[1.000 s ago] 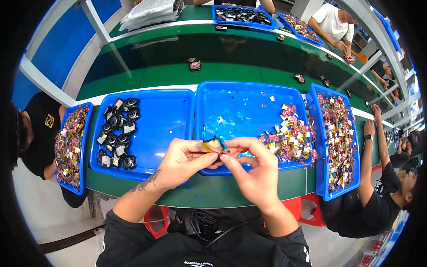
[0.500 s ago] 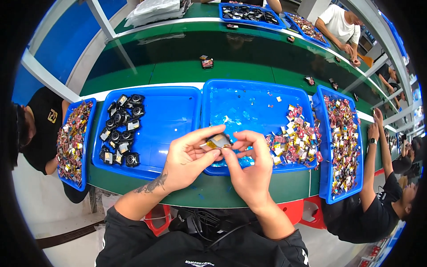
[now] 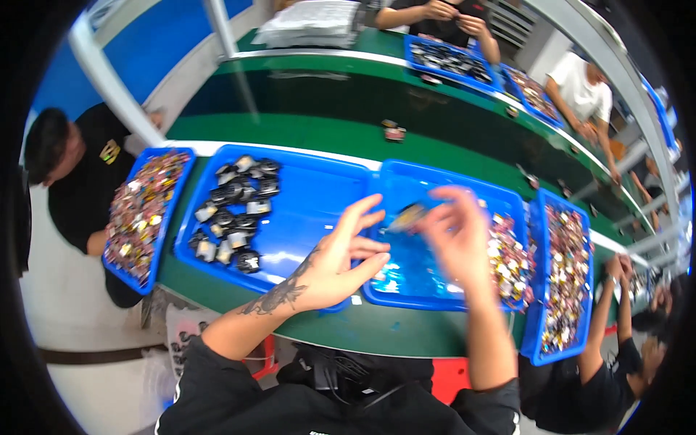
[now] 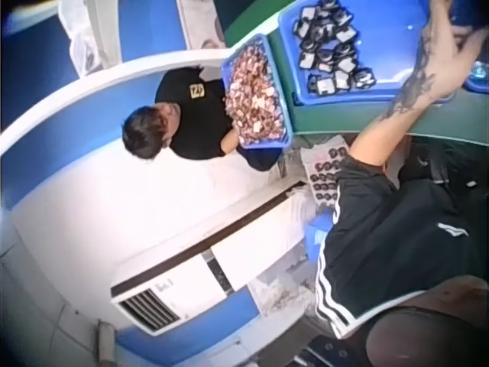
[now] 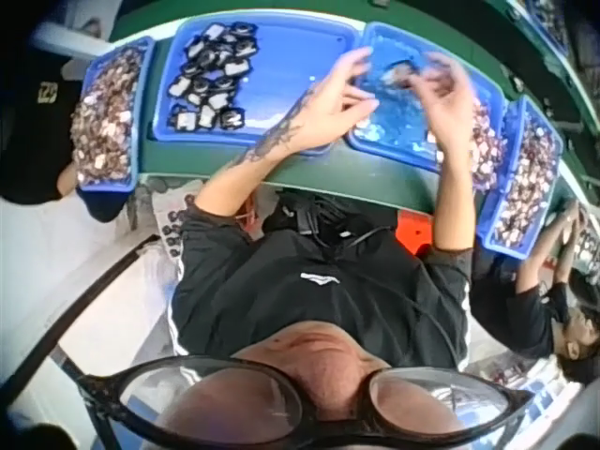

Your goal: Manually assemble small electronic components (possibly watch frames) by snapping parts together at a factory workbench.

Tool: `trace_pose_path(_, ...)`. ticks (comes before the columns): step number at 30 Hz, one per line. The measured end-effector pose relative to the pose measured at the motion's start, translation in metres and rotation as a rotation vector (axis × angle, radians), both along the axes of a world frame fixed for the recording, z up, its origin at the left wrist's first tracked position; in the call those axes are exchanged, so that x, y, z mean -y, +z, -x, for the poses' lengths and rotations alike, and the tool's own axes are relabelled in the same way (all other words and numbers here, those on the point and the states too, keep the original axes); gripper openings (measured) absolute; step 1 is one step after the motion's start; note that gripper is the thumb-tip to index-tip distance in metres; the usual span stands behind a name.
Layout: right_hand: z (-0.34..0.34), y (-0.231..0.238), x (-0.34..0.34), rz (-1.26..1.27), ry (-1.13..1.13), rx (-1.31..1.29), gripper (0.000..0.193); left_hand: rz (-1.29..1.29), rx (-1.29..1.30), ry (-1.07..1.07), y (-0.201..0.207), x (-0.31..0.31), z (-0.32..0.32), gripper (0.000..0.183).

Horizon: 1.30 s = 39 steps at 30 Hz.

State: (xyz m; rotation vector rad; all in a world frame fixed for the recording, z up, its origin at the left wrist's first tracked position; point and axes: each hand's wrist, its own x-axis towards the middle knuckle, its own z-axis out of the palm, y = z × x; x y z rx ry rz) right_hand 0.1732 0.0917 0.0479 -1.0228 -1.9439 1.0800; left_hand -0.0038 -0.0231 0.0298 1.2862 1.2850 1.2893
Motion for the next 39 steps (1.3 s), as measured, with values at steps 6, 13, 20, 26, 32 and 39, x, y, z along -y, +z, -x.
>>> trace_pose_path(6,-0.075,-0.015,-0.218,0.163,-0.457,0.224,0.059,-0.259,-1.133,0.559,0.006,0.005,0.099,0.024)
trace_pose_path(13,-0.080,-0.075,-0.268,0.019,-0.599,0.592,0.050,-0.007,-1.539,0.137,-0.015,-0.018,0.148,0.058)
trace_pose_path(20,-0.120,-0.001,-0.216,-0.221,-0.701,0.044,0.025,-0.238,-1.663,0.130,-0.018,-0.046,0.165,0.020)
trace_pose_path(26,-0.134,0.031,-0.102,-0.465,-0.437,0.518,0.010,-0.082,-1.526,0.270,-0.001,-0.049,0.159,0.028)
trace_pose_path(32,-0.166,-0.016,-0.065,-0.220,-0.275,0.993,0.013,0.051,0.482,0.048,0.018,-0.054,0.062,0.031)
trace_pose_path(39,-0.131,0.014,-0.004,0.053,-0.218,-0.086,0.004,0.117,0.605,-0.082,0.015,-0.042,0.002,0.042)
